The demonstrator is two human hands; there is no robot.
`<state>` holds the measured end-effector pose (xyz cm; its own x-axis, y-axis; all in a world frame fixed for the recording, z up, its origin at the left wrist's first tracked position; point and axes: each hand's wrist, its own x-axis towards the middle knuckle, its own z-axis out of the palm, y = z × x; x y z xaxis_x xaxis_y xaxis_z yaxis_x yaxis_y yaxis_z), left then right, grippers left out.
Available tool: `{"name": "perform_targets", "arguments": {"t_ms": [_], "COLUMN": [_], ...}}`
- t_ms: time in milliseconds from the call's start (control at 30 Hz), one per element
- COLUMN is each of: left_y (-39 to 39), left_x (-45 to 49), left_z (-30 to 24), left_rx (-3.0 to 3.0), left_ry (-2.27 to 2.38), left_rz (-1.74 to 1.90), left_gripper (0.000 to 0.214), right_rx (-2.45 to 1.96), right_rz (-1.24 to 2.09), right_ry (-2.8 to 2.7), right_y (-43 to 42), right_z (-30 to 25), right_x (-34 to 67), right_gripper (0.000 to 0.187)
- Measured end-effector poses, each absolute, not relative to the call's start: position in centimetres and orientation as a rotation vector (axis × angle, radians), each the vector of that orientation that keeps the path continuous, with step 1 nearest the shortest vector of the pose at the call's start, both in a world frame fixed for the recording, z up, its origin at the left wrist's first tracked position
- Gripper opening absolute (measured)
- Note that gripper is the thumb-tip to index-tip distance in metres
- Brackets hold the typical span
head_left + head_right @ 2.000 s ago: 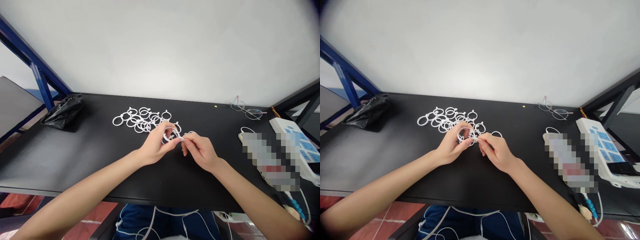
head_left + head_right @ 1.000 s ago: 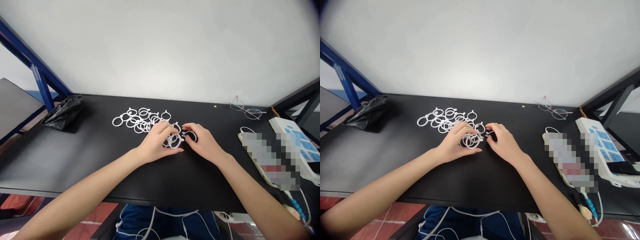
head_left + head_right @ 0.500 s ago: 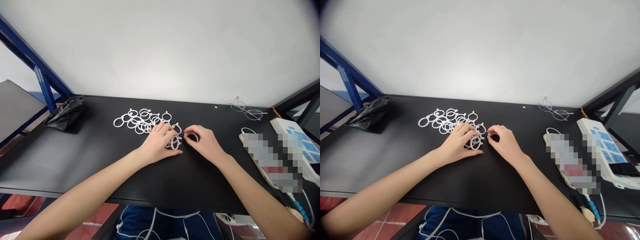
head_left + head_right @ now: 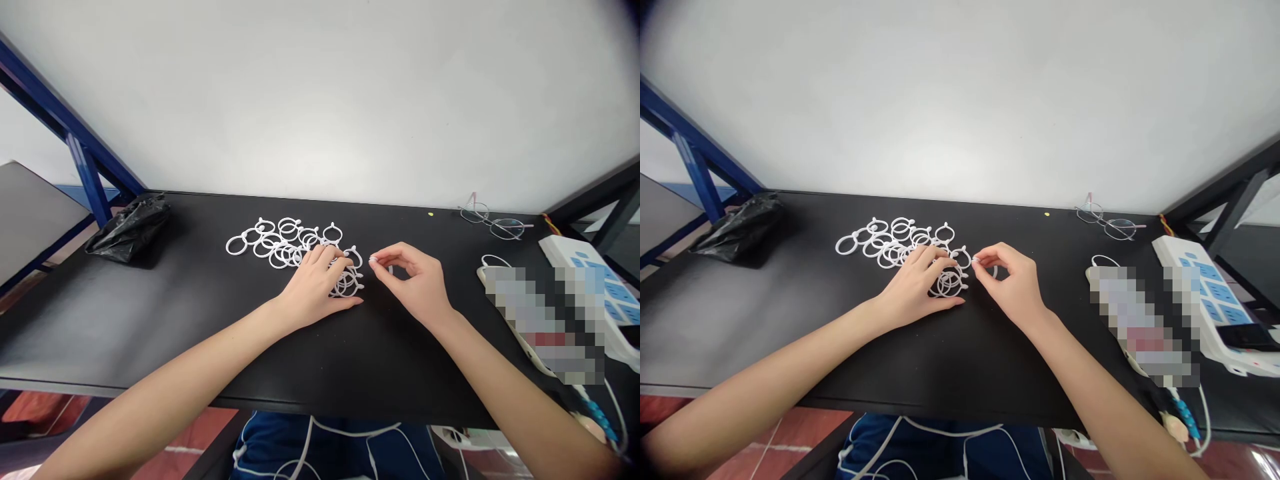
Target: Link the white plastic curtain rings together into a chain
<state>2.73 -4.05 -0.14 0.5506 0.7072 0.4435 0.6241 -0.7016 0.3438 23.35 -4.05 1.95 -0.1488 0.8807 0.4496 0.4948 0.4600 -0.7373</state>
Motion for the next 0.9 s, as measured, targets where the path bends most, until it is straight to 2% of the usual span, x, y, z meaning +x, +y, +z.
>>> {"name": "perform_targets", "arguments": {"t_ms": [400, 600, 767, 900], "left_y": [-4.21, -4.33, -4.3, -4.21], "left_x": [2.96, 2.96, 2.93, 2.9], "left_z": [-0.01, 0.25, 0.46, 0.39], "left_rx": [2.599, 2.565, 2.579, 2.585], "left_ry": [1.119, 1.128, 1.046, 1.013], "left_rz": [0.899, 0.948, 1.036, 1.06], "left_gripper": [0.052, 0.048, 0.036, 0.042], "right_rx": [-0.899, -0.842, -0.806, -0.816], "right_rz": [0.693, 0.869, 1.028, 1.078], "right_ry": [-1.733, -1.65, -1.623, -1.6], "right_y": [-4.7, -4.74, -4.8, -4.78], "right_z": [2.12, 2.32, 2.47, 2.4], "right_x": [22.89, 22.78, 22.78, 22.86], "right_gripper": [0.006, 0.009, 0.012, 0.012]}}
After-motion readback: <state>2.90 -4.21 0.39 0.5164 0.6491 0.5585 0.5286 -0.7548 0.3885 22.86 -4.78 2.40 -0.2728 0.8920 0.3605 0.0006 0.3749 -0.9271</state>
